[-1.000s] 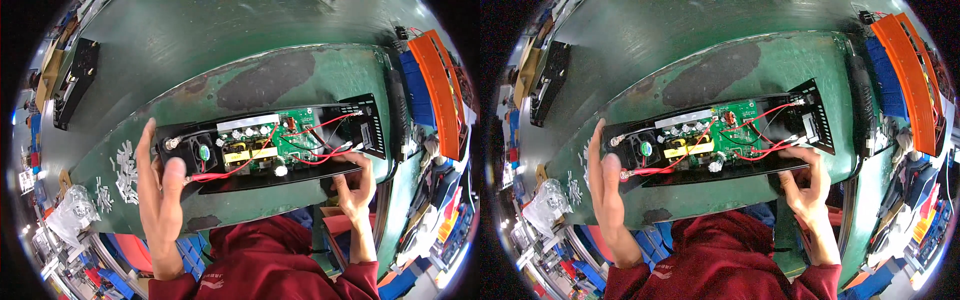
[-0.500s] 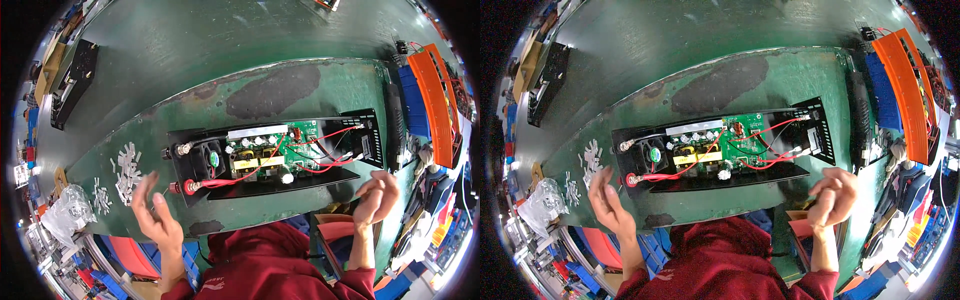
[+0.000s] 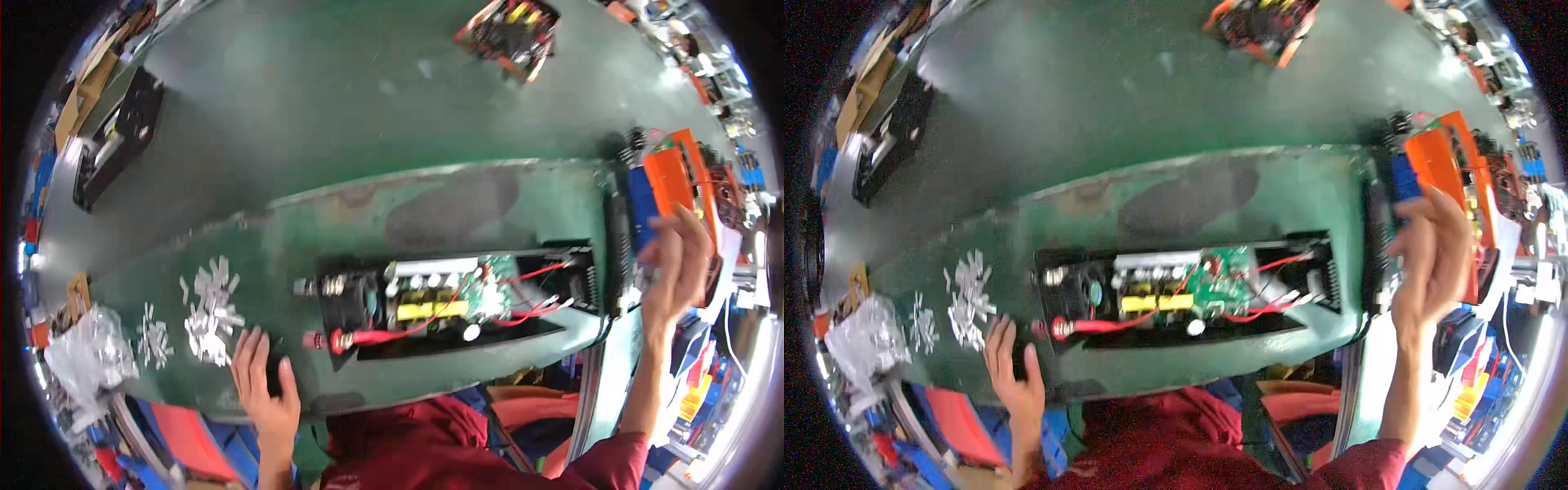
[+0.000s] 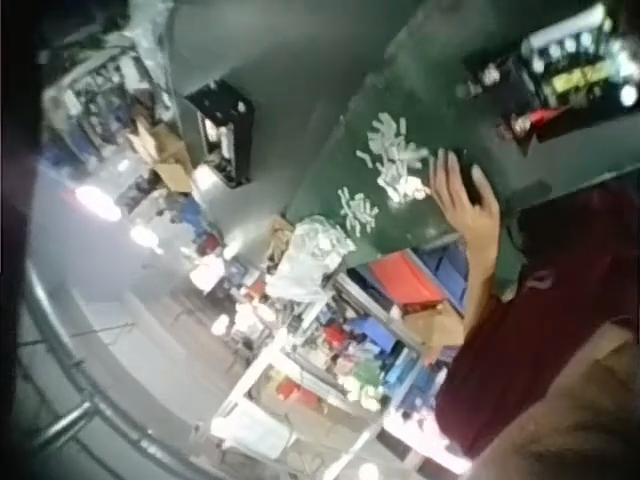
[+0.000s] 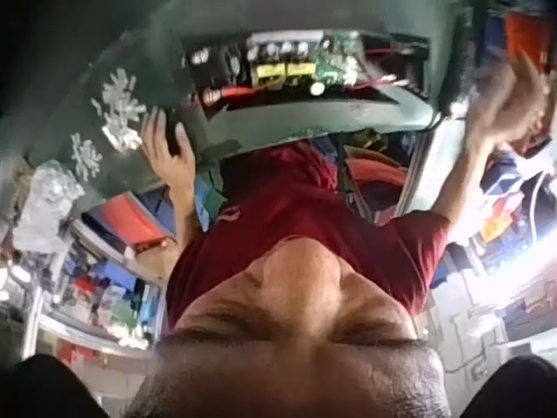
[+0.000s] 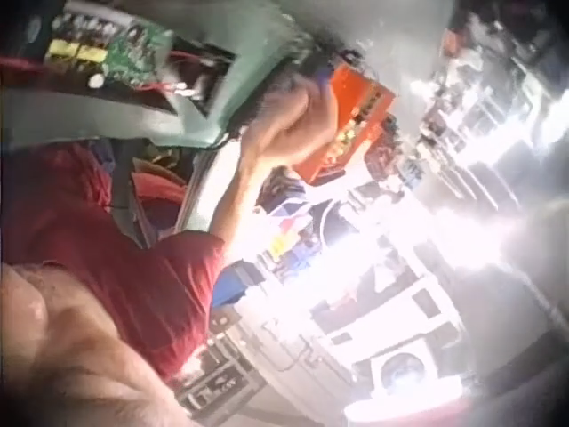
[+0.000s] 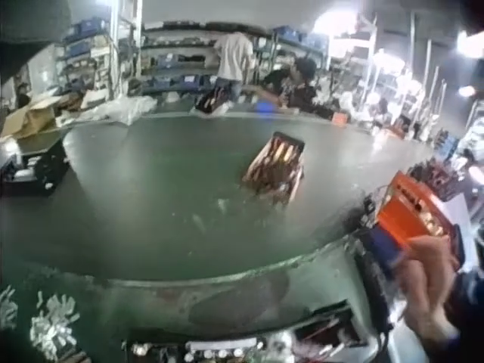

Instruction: Assembling electronic components and circuit boards into a metal enclosure using an electric screwdriver on a factory production line.

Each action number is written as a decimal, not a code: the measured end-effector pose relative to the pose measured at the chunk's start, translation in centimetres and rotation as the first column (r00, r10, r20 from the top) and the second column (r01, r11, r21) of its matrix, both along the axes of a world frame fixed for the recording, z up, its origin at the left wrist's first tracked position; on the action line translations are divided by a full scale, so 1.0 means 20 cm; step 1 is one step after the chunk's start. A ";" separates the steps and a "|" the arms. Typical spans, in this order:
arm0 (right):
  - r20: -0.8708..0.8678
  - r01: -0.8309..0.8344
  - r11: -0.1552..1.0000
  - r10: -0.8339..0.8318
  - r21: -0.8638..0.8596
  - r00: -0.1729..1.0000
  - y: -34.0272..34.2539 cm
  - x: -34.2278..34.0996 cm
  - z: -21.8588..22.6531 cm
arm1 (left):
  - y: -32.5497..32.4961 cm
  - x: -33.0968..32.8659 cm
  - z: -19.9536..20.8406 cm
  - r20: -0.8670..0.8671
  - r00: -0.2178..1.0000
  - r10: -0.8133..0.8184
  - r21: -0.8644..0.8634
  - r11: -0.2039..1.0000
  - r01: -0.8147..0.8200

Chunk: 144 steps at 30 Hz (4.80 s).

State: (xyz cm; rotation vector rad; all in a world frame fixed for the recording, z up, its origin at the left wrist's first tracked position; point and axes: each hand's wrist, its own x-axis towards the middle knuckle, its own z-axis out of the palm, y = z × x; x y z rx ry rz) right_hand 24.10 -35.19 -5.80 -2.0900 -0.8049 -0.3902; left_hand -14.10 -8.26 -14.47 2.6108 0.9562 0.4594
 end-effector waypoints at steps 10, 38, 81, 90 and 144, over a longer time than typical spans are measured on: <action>-0.161 -0.188 0.893 0.133 -0.409 0.978 0.66 0.78 -0.11 | 0.02 -0.09 0.03 0.122 0.992 -0.029 0.016 1.000 0.027; -0.764 -0.216 0.974 0.187 0.063 0.618 1.28 0.96 -0.51 | -0.10 0.05 -0.08 0.061 0.997 0.049 0.044 0.998 -0.051; -0.398 -0.532 0.697 0.367 -0.481 0.841 1.02 1.06 -0.38 | -0.14 0.10 -0.15 0.043 0.998 0.036 0.010 0.999 -0.037; -0.405 -0.661 0.457 0.539 -0.595 0.738 1.15 1.07 -0.35 | -0.18 0.16 -0.17 0.084 0.996 0.013 0.065 0.998 -0.019; 0.135 -0.702 0.558 0.815 -0.442 0.563 0.55 -1.01 0.10 | -0.50 -0.37 -0.21 0.735 0.364 0.573 -0.679 0.621 0.392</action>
